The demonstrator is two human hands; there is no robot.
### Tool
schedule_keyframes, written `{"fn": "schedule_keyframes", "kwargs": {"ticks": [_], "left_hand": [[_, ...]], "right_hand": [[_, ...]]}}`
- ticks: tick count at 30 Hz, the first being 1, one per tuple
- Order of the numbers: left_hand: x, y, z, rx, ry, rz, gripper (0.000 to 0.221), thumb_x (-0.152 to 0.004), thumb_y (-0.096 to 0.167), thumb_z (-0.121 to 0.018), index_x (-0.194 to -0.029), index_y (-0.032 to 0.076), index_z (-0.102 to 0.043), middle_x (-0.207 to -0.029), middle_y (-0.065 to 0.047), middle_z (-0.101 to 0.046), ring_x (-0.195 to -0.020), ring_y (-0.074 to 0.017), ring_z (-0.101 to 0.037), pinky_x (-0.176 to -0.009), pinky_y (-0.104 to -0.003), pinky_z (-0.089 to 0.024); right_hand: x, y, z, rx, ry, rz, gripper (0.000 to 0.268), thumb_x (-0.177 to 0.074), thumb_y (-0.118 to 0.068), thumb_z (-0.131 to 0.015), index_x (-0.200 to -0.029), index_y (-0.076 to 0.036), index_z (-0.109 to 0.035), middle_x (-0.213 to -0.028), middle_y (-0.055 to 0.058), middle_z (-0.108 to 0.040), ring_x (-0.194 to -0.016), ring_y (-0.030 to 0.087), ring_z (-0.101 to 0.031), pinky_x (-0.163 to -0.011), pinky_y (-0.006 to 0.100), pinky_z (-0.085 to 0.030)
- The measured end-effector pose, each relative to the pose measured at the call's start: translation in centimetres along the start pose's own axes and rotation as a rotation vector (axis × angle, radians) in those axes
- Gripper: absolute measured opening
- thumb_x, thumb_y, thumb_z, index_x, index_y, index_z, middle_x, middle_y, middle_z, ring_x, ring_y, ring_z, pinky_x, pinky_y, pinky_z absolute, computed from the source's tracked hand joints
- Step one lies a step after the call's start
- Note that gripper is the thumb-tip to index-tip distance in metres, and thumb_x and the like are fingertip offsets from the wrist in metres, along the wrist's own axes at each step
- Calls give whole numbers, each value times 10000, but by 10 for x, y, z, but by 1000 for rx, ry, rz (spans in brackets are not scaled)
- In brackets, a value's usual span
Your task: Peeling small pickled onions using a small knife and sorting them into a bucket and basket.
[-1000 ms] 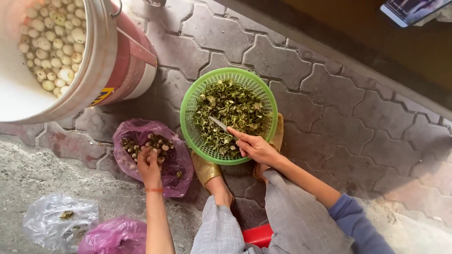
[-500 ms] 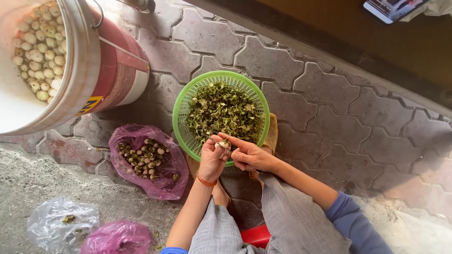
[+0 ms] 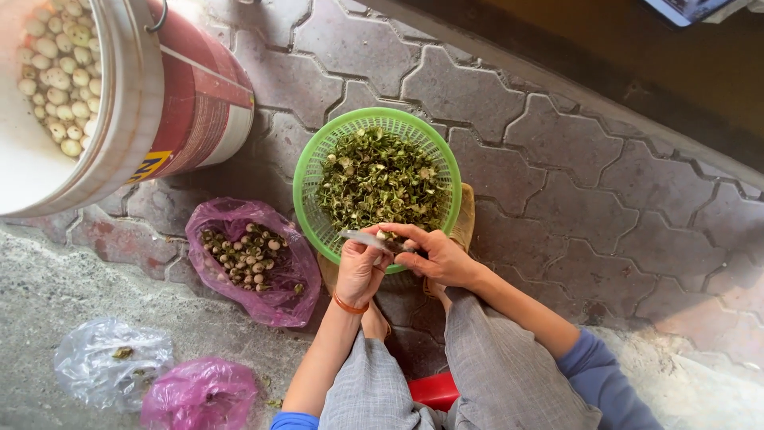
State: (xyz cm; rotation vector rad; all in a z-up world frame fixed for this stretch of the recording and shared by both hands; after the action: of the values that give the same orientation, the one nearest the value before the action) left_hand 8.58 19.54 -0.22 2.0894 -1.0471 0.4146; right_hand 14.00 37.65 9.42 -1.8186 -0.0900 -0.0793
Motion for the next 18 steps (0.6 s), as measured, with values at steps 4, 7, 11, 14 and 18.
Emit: {"fn": "schedule_keyframes", "kwargs": {"ticks": [4,7,11,14,18], "left_hand": [[12,19,-31,31,24,-24,235,-875,21,-775,-1100,-9,-712,-936,-179,-752,-672,-156,-683,-566,-222,-550],[15,16,-30,10,38,-51,181,-900,-3,-751,-1079,-23,-728,-943,-178,-752,-654,-146,-659,-537,-210,-524],[18,17,-39,-1,29,-88,179,-894,-59,-745,-1070,-74,-720,-915,-210,-735,-693,-168,-675,-507,-222,-535],[22,33,-57,33,-8,-74,286,-943,-10,-716,-1214,-95,-677,-1026,-228,-740,-698,-121,-630,-497,-187,-525],[9,19,-28,69,-22,-67,319,-980,34,-696,-1276,-79,-655,-1039,-250,-745,-734,-152,-684,-483,-165,-508]], "right_hand": [[-5,0,-2,85,43,35,498,-946,-130,-706,-1425,-63,-586,-513,55,-636,-422,109,-556,-464,206,-455],[-9,7,-7,107,66,26,455,-912,-93,-734,-1355,-72,-633,-549,60,-666,-444,85,-543,-460,234,-483],[-9,17,-8,-45,129,3,407,-919,1,-692,-1311,5,-582,-558,104,-643,-399,102,-514,-395,208,-452],[9,42,-3,-690,163,-185,313,-1067,-46,-368,-1357,-100,-470,-492,122,-447,-303,77,-330,-270,157,-334],[2,25,-8,-473,73,-151,474,-1030,-32,-404,-1504,-42,-420,-520,122,-517,-311,60,-359,-270,169,-326]]}}
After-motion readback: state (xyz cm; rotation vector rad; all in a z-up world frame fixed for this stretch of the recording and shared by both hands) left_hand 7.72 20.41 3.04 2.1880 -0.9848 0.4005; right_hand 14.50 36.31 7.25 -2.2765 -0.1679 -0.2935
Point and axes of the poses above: each hand's wrist, its own x-axis away from the middle knuckle, its own z-axis out of the back of the hand, y = z × x, the point moved 1 cm from there along -x, towards the middle knuckle
